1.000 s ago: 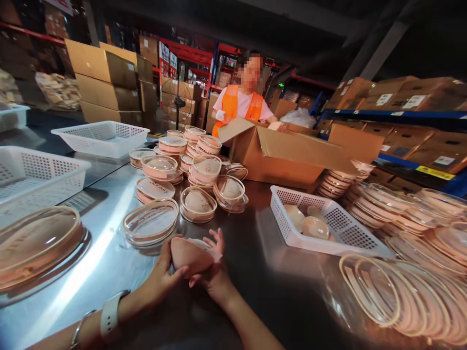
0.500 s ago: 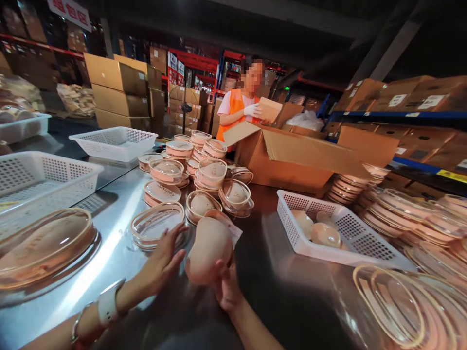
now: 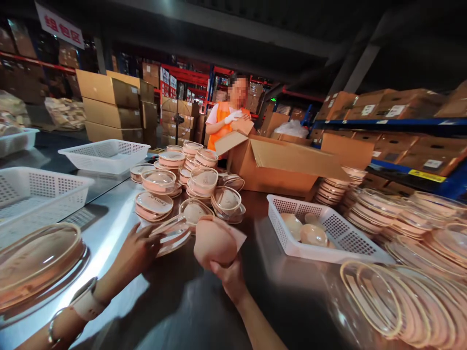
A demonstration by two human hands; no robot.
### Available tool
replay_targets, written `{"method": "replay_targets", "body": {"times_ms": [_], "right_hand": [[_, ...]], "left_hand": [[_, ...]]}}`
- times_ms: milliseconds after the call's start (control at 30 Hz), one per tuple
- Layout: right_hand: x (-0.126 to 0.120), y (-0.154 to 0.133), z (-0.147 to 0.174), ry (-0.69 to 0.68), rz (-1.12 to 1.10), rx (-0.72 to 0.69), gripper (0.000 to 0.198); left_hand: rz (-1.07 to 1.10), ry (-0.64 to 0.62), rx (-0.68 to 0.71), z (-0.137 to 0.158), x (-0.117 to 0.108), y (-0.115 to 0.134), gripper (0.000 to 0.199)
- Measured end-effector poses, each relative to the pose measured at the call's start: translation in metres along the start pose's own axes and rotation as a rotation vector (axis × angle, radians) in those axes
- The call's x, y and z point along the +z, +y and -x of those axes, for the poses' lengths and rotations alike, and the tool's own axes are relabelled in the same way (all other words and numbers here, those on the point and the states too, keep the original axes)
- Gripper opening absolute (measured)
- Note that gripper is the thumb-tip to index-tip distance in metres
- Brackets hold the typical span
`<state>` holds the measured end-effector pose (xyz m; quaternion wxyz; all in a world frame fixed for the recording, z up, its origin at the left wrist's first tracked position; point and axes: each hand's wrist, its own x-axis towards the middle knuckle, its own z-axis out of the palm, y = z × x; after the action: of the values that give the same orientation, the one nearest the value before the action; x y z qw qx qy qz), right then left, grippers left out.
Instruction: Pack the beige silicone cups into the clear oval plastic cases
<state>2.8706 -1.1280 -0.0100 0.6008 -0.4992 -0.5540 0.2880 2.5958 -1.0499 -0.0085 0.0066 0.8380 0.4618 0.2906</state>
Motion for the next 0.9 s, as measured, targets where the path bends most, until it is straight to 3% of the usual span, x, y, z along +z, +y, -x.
{"method": "replay_targets", "body": {"times_ms": [100, 167, 267, 333, 400, 500, 567, 633, 733, 900], "right_hand": [[-0.011, -0.008, -0.007, -0.143, 0.505, -0.484, 0.059], [-0.009, -0.015, -0.005, -0.272, 0.762, -0.736, 0.056], [0.000, -0.025, 0.004, -0.350, 0.859, -0.897, 0.042], [0.004, -0.027, 0.009, -0.300, 0.784, -0.893, 0.035], [0.004, -0.025, 0.008, -0.200, 0.682, -0.741, 0.032], [0.001, -0.016, 0.000, -0.235, 0.503, -0.252, 0.023], [-0.001, -0.007, -0.006, -0.369, 0.396, 0.113, 0.019], [-0.001, 0.001, -0.010, -0.454, 0.336, 0.355, 0.018], [-0.003, 0.012, -0.008, -0.468, 0.339, 0.476, 0.015], [-0.006, 0.011, -0.002, -0.517, 0.309, 0.616, 0.035]], "left_hand": [[0.078, -0.037, -0.064, 0.004, 0.007, 0.011, 0.039], [0.122, -0.086, -0.064, 0.008, 0.009, 0.024, 0.048], [0.193, -0.172, 0.012, 0.014, 0.002, 0.046, 0.049], [0.290, -0.215, 0.040, 0.016, -0.008, 0.053, 0.050], [0.431, -0.235, 0.025, 0.016, -0.014, 0.052, 0.049], [0.678, -0.251, 0.020, 0.013, -0.009, 0.039, 0.054], [0.778, -0.333, 0.011, 0.011, 0.000, 0.032, 0.076], [0.809, -0.500, -0.077, 0.011, 0.007, 0.030, 0.109], [0.830, -0.692, -0.269, 0.013, 0.005, 0.035, 0.123], [0.804, -0.769, -0.435, 0.018, -0.005, 0.037, 0.074]]}}
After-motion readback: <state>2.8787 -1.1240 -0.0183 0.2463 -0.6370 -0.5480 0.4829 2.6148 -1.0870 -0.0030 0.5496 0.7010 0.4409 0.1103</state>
